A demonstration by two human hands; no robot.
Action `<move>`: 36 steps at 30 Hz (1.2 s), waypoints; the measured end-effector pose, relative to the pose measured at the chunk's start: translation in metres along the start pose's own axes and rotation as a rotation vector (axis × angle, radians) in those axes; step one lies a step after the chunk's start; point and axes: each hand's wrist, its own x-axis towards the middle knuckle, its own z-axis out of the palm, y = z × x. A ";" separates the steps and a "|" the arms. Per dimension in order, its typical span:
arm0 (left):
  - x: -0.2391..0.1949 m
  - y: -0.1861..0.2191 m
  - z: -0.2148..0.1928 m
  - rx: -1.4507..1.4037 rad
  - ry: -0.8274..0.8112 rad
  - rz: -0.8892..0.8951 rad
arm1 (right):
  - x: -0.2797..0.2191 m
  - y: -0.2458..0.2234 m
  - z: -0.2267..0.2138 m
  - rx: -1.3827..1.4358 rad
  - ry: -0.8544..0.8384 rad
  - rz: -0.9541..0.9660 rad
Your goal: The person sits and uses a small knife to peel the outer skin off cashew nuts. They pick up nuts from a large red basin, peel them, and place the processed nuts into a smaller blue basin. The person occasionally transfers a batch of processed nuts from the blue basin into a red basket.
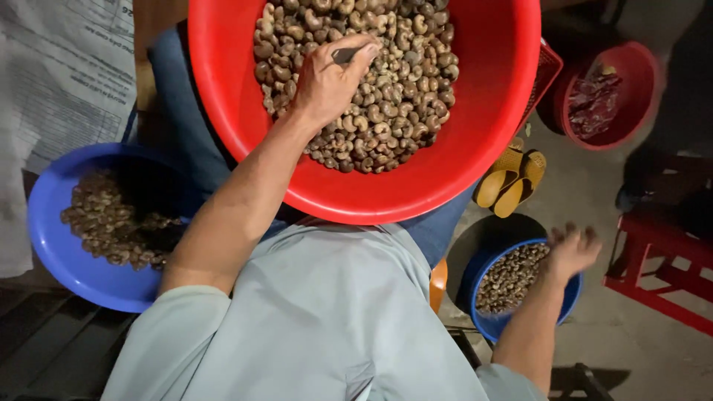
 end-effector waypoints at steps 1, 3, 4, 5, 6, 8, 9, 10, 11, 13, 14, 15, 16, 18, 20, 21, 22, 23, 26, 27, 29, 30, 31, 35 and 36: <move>0.001 -0.001 0.001 -0.024 -0.011 -0.007 | -0.013 -0.031 0.027 -0.283 -0.088 -0.289; 0.000 -0.004 0.002 -0.024 -0.004 0.021 | -0.043 -0.101 0.086 -0.171 -0.145 -0.425; 0.001 -0.005 0.004 -0.032 0.009 0.047 | -0.055 -0.138 0.114 -0.064 -0.203 -0.568; 0.003 -0.008 0.004 -0.029 0.008 0.052 | -0.071 -0.167 0.139 -0.060 -0.199 -0.568; 0.003 -0.011 0.006 0.010 0.023 0.124 | -0.087 -0.197 0.160 -0.051 -0.219 -0.736; 0.002 -0.016 0.009 0.048 0.042 0.198 | -0.114 -0.243 0.202 -0.042 -0.241 -0.908; 0.002 -0.017 0.010 0.105 0.072 0.252 | -0.124 -0.260 0.221 -0.149 -0.453 -0.978; 0.004 -0.017 0.010 0.163 0.103 0.310 | -0.135 -0.278 0.241 -0.256 -0.662 -1.041; 0.003 -0.016 0.009 0.163 0.108 0.316 | -0.142 -0.282 0.260 -0.254 -0.659 -1.049; 0.002 -0.015 0.005 0.217 0.092 0.264 | -0.157 -0.290 0.300 -0.330 -1.063 -0.961; 0.002 -0.013 0.003 0.218 0.101 0.265 | -0.157 -0.278 0.318 -0.330 -1.066 -0.970; 0.003 -0.012 0.002 0.204 0.104 0.263 | -0.158 -0.266 0.335 -0.422 -1.073 -1.057; 0.002 -0.012 0.001 0.188 0.108 0.258 | -0.159 -0.254 0.353 -0.517 -1.080 -1.143; 0.004 -0.019 0.007 0.158 0.122 0.266 | -0.161 -0.242 0.360 -0.521 -1.084 -1.136; 0.005 -0.022 0.011 0.127 0.130 0.270 | -0.163 -0.236 0.363 -0.526 -1.090 -1.121; 0.004 -0.020 0.012 0.107 0.089 0.245 | -0.164 -0.236 0.361 -0.599 -1.091 -1.085; 0.004 -0.017 0.012 0.089 0.041 0.224 | -0.165 -0.236 0.359 -0.668 -1.086 -1.044; 0.003 -0.014 0.010 0.089 0.040 0.223 | -0.166 -0.242 0.357 -0.668 -1.087 -1.043; 0.003 -0.009 0.011 0.058 0.034 0.275 | -0.168 -0.259 0.348 -0.566 -1.155 -0.895; 0.003 -0.013 0.013 0.050 0.031 0.232 | -0.169 -0.263 0.345 -0.467 -1.130 -0.754; 0.003 -0.013 0.010 0.047 0.038 0.189 | -0.170 -0.274 0.343 -0.365 -1.106 -0.622; 0.002 -0.009 0.006 0.000 0.004 0.136 | -0.170 -0.279 0.341 -0.252 -1.094 -0.444; 0.002 -0.004 0.002 -0.046 -0.030 0.083 | -0.169 -0.283 0.340 -0.140 -1.074 -0.268; 0.005 0.018 -0.010 -0.227 -0.063 0.142 | -0.160 -0.268 0.347 0.163 -1.042 -0.239; 0.004 0.024 -0.013 -0.294 -0.076 0.180 | -0.160 -0.267 0.347 0.183 -1.024 -0.261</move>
